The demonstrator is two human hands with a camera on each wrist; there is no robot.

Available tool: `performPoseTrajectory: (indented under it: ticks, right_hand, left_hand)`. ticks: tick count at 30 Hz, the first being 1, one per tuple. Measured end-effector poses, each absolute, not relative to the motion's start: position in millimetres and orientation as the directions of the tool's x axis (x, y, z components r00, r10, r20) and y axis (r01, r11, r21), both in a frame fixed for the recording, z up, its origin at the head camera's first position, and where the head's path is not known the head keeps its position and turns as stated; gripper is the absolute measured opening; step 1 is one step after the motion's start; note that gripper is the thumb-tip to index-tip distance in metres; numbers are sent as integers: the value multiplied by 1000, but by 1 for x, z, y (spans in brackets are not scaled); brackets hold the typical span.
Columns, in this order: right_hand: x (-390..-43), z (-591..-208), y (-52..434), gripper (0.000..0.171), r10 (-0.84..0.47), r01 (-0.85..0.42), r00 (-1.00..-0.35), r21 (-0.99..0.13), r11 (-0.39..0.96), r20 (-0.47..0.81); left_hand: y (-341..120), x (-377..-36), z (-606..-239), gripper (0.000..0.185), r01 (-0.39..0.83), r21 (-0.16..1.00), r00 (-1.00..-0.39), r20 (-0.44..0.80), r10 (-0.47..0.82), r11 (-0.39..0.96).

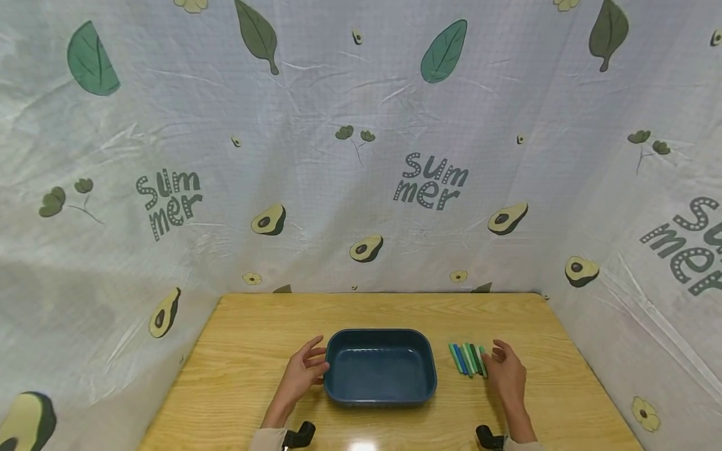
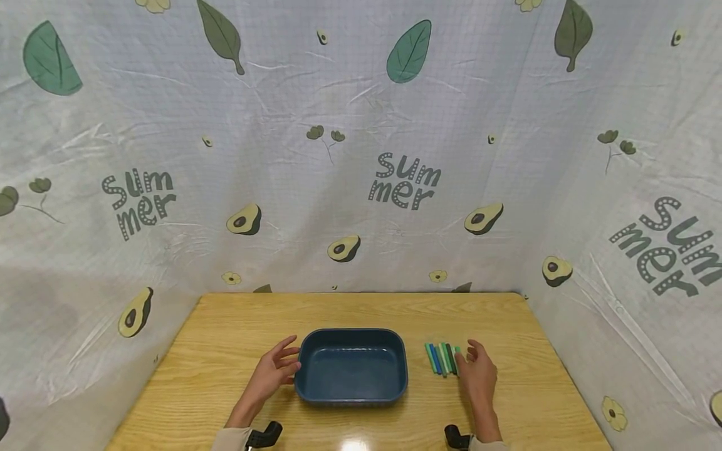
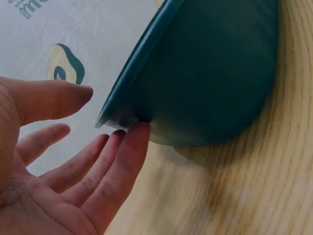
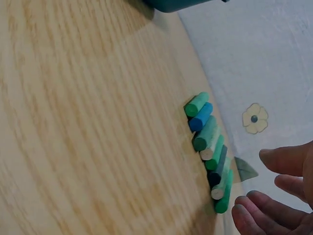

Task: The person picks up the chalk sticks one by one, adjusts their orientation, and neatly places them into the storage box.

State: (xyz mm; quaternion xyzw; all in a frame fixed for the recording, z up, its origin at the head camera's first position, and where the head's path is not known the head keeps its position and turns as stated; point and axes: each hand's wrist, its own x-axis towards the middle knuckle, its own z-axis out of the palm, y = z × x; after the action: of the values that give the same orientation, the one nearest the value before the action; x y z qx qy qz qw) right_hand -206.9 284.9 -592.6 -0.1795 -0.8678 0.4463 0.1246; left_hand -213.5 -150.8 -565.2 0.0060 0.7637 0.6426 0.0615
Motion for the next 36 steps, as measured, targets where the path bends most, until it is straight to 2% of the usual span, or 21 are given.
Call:
performPoseTrajectory:
  ticks: [12,28,36]
  right_hand:
    - [-211,-603,283,45,450,211,-889,-804,556,79]
    - [-220,-610,286,38,489,241,-865,-760,604,114]
    - [-224,-605,287,40,478,279,-876,-751,598,56]
  left_hand:
    - [-155,-219,-581,64,-96,983,-989,-112,99,159]
    - [-158,-222,-573,61,-120,981,-984,-137,110,150]
    - [-154,-224,-577,60,-131,985,-984,-143,109,108]
